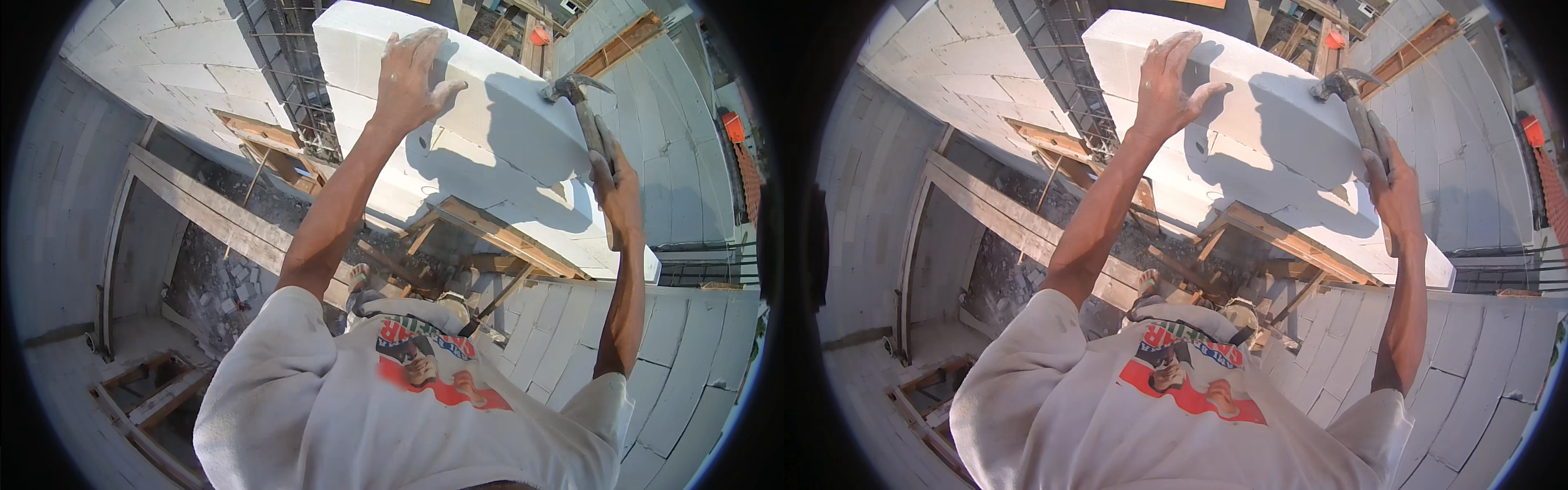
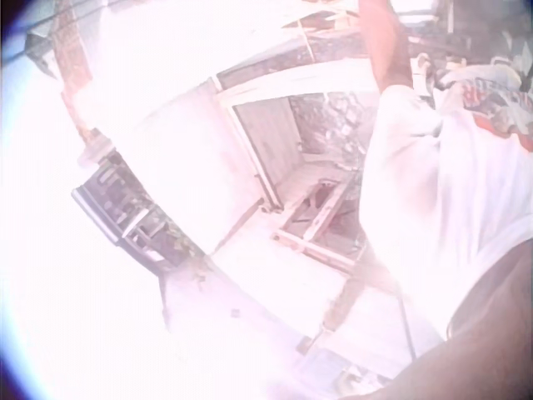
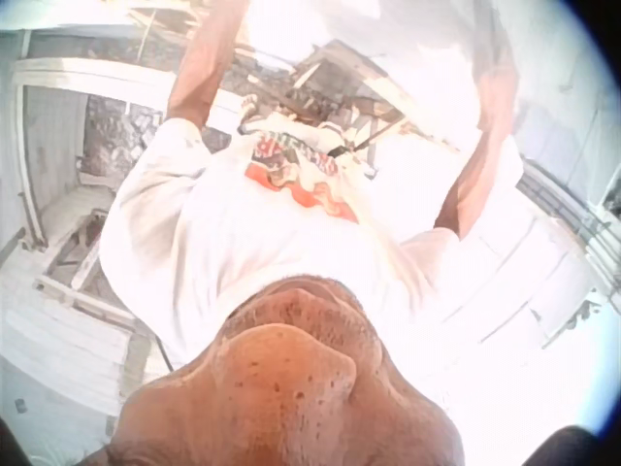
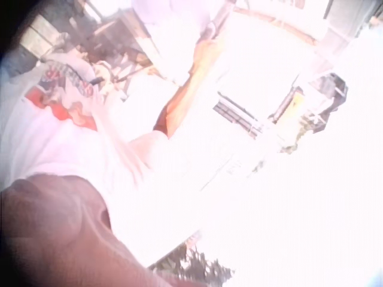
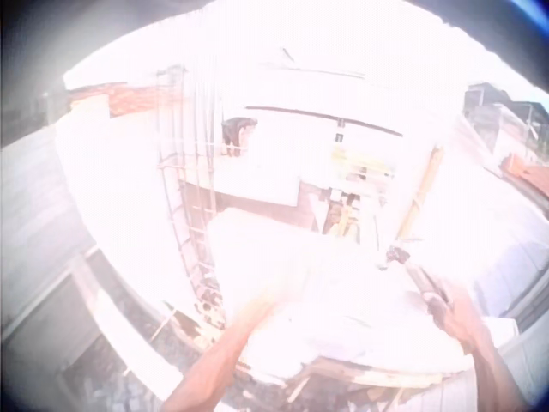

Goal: The person builds a block wall by placing concrete blocks onto the wall, measuring them with a tape measure, tapping them into alignment with a hammer, and applying mortar from a bucket using a trowel.

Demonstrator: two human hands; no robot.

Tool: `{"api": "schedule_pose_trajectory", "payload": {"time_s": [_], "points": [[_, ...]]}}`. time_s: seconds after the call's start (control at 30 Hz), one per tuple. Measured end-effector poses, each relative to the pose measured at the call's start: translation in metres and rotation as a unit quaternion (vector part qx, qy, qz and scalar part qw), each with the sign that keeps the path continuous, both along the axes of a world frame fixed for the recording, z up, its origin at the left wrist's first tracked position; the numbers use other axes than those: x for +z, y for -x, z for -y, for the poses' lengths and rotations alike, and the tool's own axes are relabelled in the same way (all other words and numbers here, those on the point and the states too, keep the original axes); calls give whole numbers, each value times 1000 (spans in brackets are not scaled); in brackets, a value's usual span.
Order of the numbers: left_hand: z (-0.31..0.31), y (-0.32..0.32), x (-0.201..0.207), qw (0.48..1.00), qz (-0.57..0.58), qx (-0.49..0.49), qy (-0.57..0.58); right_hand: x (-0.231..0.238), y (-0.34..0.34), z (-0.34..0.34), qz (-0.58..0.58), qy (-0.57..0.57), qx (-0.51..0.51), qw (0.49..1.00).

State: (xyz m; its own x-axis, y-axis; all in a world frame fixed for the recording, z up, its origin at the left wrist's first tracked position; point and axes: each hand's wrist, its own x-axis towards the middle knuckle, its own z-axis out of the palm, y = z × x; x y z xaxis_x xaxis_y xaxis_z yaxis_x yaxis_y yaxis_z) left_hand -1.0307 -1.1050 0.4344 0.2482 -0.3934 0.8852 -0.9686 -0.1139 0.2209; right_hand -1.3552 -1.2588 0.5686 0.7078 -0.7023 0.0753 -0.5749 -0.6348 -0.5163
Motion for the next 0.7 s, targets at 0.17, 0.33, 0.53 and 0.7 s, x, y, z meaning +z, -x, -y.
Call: {"api": "schedule_pose_trajectory", "payload": {"time_s": [0.17,0.33,0.53,0.7], "points": [[-90,-88,-119,959,-224,172,28,-17,-13,0,71,39,-8,997],[-89,-140,-140,938,-316,136,-38,-18,-56,4,92,70,52,992],[-92,-159,-143,941,-311,115,-65,-6,-106,-14,107,78,79,988],[-89,-163,-140,931,-346,87,-69,23,-140,-22,94,-48,44,993]]}}
